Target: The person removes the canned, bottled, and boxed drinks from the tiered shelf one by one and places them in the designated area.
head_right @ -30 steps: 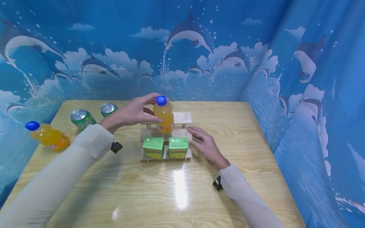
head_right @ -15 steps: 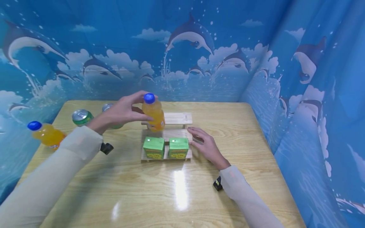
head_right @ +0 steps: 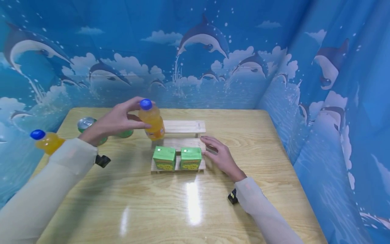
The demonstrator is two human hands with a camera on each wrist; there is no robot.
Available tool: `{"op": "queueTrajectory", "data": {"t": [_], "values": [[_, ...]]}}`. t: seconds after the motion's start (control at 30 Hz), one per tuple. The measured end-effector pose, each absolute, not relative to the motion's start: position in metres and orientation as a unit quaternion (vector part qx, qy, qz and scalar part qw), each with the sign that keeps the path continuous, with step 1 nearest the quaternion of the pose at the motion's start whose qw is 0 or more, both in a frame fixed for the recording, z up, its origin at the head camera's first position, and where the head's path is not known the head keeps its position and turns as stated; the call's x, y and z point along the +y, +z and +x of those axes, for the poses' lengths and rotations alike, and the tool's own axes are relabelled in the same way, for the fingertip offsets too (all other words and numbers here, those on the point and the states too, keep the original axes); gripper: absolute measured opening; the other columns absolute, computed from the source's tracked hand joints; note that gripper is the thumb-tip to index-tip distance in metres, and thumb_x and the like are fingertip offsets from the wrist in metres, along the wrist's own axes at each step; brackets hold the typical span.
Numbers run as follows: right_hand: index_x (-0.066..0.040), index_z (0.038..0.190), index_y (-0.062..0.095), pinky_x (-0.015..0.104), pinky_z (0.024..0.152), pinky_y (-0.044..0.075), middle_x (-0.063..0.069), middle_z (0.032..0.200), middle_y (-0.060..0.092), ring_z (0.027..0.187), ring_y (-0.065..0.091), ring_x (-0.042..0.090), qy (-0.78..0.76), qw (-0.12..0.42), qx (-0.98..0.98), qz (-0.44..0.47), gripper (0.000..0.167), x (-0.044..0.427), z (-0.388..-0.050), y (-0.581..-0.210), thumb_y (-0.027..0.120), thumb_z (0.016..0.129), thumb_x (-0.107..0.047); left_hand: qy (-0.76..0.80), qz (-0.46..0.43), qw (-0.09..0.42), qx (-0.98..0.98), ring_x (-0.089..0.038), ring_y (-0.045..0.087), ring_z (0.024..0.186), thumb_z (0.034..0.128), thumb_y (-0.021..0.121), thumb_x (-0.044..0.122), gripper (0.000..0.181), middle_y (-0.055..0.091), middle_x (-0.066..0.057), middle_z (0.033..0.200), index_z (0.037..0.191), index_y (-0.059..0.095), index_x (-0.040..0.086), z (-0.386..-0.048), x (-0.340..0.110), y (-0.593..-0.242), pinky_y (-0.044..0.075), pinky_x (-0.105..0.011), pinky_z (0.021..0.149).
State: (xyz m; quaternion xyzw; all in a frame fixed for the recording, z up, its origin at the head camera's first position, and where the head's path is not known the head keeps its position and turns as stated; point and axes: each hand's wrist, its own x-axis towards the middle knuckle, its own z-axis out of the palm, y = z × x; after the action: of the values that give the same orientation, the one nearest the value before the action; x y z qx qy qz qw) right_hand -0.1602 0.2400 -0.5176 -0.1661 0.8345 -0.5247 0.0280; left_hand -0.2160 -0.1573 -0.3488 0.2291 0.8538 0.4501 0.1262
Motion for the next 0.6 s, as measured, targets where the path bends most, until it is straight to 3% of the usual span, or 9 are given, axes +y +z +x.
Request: {"op": "queueTrajectory", "data": {"t": [0.6], "values": [[-0.012,0.155,0.061,0.034,0.118,0.052,0.012,0.164,0.054,0.145,0.059,0.036,-0.522,0.023,0.836,-0.167,0.054,0.24,-0.16,-0.517,0.072,0.104,-0.003,0.457,0.167,0.116,0.866,-0.036,0.057,0.143,0.0957,0.088,0.03,0.075,0.059,-0.01,0.153,0.159,0.048,0.024,-0.205,-0.196,-0.354,0.057,-0.062,0.111]]}}
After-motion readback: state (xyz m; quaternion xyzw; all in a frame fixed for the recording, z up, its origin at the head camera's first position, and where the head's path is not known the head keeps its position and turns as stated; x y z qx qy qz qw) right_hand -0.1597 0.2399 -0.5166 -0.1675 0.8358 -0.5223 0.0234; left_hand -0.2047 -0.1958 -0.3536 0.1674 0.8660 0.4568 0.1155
